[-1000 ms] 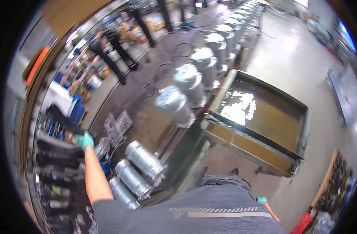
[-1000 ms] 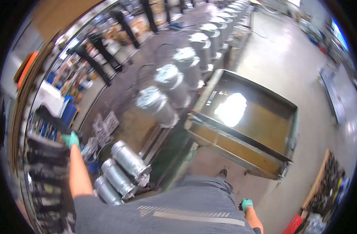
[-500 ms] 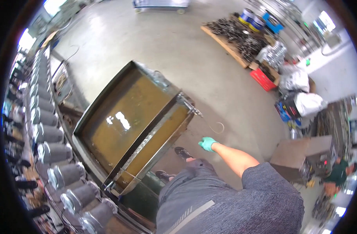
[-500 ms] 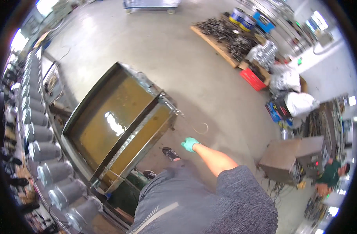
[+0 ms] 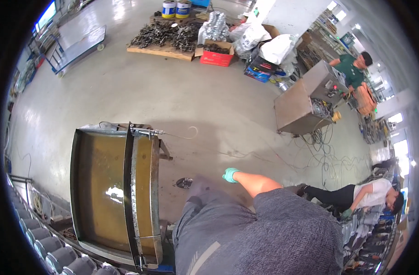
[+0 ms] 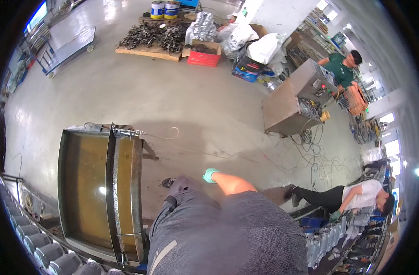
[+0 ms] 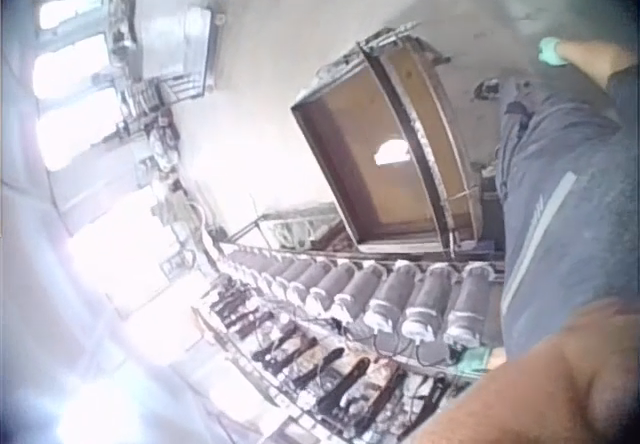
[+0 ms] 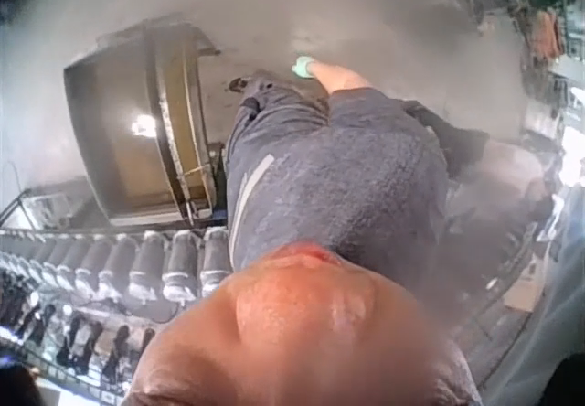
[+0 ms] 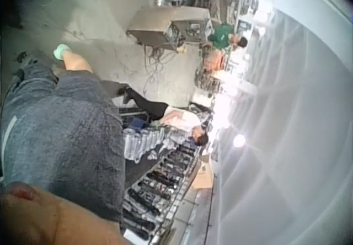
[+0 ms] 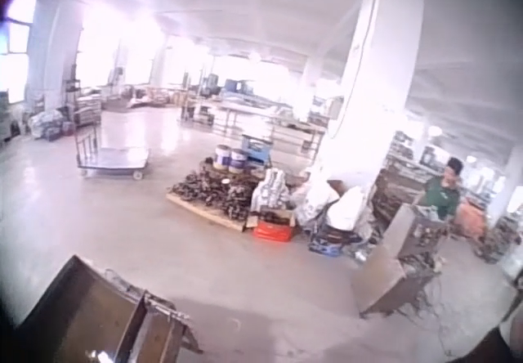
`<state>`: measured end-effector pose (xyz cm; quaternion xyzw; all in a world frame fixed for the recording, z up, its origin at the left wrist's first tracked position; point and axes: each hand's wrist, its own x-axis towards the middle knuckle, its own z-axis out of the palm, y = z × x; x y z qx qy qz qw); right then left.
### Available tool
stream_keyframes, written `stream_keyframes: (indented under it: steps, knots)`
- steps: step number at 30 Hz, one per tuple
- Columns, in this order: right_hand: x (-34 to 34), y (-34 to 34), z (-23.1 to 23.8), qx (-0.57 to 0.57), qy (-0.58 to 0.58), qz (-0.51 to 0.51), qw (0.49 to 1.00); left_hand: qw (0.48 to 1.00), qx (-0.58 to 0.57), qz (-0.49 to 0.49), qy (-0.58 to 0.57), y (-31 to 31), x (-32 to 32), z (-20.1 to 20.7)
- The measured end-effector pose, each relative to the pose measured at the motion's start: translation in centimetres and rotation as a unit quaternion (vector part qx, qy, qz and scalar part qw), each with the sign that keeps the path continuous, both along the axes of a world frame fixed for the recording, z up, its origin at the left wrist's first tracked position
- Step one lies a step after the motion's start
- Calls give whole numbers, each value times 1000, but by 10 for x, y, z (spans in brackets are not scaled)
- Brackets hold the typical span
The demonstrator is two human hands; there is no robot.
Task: The person tests industrial pump units for leaks by submerging them in a water tank, rotating them to check for air bubbles, and then placing them back onto a staging area.
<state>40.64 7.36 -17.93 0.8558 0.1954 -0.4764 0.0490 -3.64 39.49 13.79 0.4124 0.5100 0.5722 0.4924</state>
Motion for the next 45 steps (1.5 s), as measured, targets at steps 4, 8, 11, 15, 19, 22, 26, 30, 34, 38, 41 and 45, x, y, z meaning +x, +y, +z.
stream_keyframes:
  steps: [4,8,11,15,19,22,26,30,34,38,41,45]
  knots:
    - [-8,2,5,18,-2,34,999,998,16,-37,-51,1,3,5]
    - [-2,67,35,81,1,75,994,995,27,-52,-83,-3,2,11]
    - [1,128,44,150,8,182,972,993,34,-49,-104,-6,-2,19]
    - [-47,236,148,259,65,267,926,991,51,-10,-124,-17,-30,30]
    - [-128,297,198,370,156,388,830,982,77,71,-159,-66,-100,57]
    - [-169,306,196,368,265,333,827,965,107,74,-227,-107,-119,82]
    - [-213,310,159,317,398,99,855,945,55,235,-221,-86,-56,89]
    - [-223,322,153,229,540,-82,806,928,21,224,-296,-81,-33,70]
    - [-198,346,133,385,342,85,853,908,1,216,-358,-69,-23,29]
    - [-177,368,135,395,267,33,879,883,-29,245,-400,-59,-21,-17]
    - [-180,375,142,415,278,4,866,870,-33,272,-409,-54,-23,-28]
    - [-198,377,128,468,205,34,859,882,-27,225,-414,-68,-43,-41]
